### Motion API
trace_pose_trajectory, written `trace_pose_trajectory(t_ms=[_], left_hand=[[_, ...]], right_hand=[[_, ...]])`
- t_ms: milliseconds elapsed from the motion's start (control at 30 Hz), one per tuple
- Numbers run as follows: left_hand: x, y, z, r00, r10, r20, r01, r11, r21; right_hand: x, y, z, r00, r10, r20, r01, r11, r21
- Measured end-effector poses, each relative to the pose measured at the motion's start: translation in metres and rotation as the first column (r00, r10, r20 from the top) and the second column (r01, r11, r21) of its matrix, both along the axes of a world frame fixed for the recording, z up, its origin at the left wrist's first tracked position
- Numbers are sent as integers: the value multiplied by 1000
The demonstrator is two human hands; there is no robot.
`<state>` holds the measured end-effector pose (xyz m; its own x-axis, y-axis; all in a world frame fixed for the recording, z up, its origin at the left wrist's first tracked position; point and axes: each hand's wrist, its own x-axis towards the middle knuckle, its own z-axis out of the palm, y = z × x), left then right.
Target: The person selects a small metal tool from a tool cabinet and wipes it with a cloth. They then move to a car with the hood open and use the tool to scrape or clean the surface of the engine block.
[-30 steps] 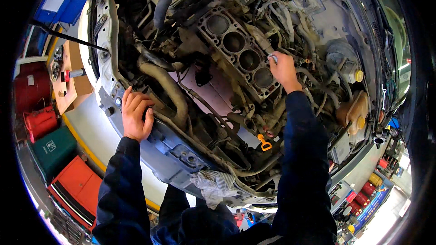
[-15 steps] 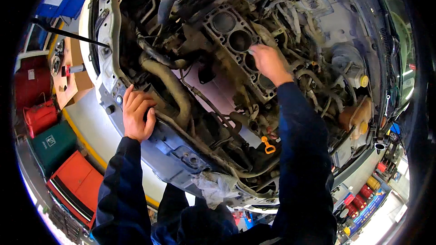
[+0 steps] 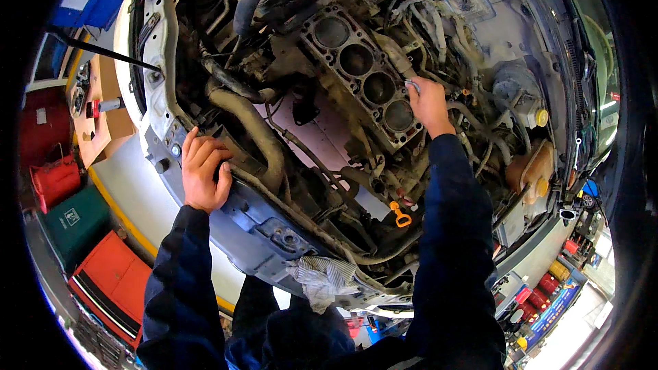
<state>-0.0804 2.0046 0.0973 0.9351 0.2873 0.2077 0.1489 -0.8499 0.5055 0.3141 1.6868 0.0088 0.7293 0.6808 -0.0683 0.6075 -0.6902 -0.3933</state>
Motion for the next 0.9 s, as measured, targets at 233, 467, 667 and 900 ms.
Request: trace_pose_trajectory(t_ms=[233,467,667,900], left_hand=[[-1,0,0,1000,9,-1,-9,1000,-6],[0,0,1,1000,1,7,-1,1000,-20],[-1,0,1,1000,14,3,-14,1000,-11],[0,0,1,1000,10,-2,-10,1000,-1]], right_hand=[[1,22,2,994,95,49,-92,994,-55],[13,38,-11,944,314,99,-308,949,-66],[7,26,-4,998,48,-39,-33,949,313],[2,16,-16,993,71,94,-81,991,108]])
